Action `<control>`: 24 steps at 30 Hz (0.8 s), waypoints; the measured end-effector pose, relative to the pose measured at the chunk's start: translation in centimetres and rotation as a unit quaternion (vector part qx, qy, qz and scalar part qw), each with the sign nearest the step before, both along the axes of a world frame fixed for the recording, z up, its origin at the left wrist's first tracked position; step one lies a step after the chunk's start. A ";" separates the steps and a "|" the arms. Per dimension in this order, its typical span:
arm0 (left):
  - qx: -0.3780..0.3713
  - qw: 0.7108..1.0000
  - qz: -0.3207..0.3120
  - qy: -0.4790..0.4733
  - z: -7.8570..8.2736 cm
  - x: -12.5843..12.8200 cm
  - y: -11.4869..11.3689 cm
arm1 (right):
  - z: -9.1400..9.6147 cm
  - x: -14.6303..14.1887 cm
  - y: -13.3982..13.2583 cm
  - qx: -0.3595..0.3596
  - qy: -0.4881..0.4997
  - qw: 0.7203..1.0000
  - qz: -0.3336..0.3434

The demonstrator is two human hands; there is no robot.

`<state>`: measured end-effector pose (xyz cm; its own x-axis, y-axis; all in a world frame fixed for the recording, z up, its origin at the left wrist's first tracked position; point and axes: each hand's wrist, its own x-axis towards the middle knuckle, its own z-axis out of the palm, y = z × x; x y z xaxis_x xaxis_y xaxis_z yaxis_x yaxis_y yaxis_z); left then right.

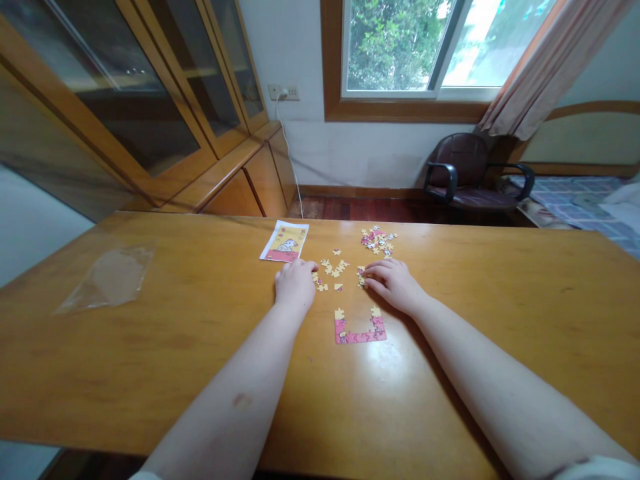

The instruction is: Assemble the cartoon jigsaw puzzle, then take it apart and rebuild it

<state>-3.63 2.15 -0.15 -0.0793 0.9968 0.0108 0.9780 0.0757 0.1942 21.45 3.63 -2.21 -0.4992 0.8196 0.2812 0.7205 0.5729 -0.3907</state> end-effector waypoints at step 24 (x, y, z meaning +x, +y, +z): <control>-0.014 1.000 0.013 0.005 -0.3 0.0 0.4 | 0.2 -0.1 -0.1 0.001 0.014 1.000 0.000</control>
<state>-3.62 2.54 -0.43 -0.1046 0.9944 -0.0153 0.9777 0.1056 0.1816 21.36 3.50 -2.01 -0.4912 0.8188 0.2971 0.7088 0.5740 -0.4101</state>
